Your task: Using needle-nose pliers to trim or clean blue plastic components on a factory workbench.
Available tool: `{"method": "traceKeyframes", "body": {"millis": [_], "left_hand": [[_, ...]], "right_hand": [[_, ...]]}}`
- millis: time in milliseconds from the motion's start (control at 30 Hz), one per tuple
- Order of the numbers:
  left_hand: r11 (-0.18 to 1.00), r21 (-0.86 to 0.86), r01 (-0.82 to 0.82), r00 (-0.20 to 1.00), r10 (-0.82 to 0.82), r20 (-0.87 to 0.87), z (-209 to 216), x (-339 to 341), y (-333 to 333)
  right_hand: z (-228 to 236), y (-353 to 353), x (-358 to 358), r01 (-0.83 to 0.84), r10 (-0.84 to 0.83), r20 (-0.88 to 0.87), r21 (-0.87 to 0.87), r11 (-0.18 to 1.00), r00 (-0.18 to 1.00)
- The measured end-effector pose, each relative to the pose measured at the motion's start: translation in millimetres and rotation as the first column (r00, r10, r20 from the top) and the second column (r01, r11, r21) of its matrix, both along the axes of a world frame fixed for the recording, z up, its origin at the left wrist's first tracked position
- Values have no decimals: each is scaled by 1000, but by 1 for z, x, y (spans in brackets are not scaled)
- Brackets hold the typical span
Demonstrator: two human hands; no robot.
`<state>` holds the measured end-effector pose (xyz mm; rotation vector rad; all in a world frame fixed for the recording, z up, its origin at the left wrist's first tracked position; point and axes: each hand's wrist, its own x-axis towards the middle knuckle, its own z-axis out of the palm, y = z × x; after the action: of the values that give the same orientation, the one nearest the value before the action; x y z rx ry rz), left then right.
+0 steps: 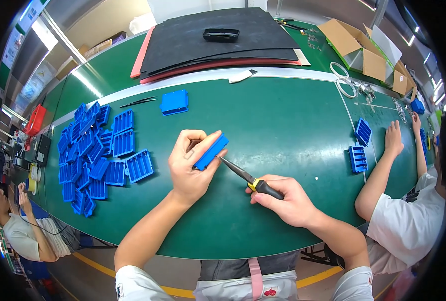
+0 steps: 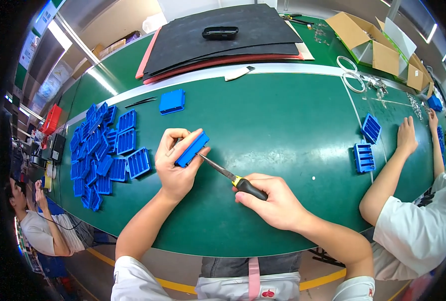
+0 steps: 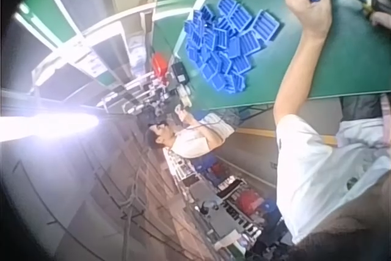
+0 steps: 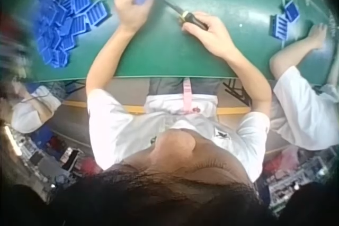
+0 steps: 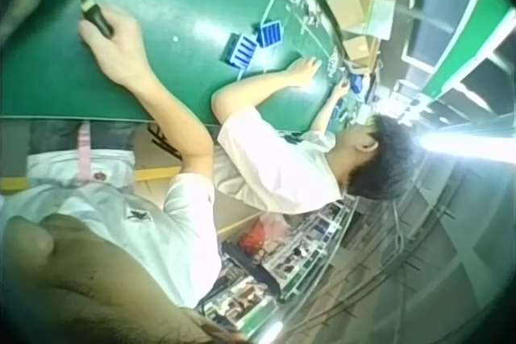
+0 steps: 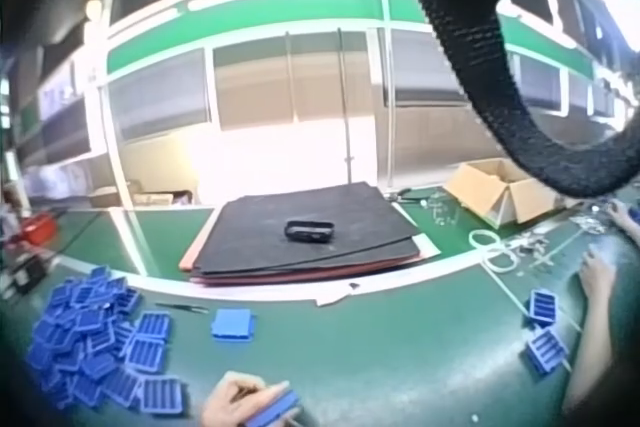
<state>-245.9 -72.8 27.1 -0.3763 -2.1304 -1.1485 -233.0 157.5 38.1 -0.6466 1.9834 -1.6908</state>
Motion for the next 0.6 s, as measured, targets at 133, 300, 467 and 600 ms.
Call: {"method": "traceKeyframes", "body": {"millis": [133,300,467,600], "left_hand": [[999,-32,4,1000,-4,2,0,1,1],[998,-62,-24,999,22,-37,-1,1,4],[997,-70,-33,999,30,-45,-3,0,2],[998,-62,14,999,-16,-36,-2,-1,0]], "right_hand": [[1,0,0,-2,2,-2,16,1000,1000],[2,0,0,-8,8,-6,33,999,1000],[3,-3,2,-2,2,0,46,999,1000],[7,-5,5,-13,15,-17,71,997,1000]]}}
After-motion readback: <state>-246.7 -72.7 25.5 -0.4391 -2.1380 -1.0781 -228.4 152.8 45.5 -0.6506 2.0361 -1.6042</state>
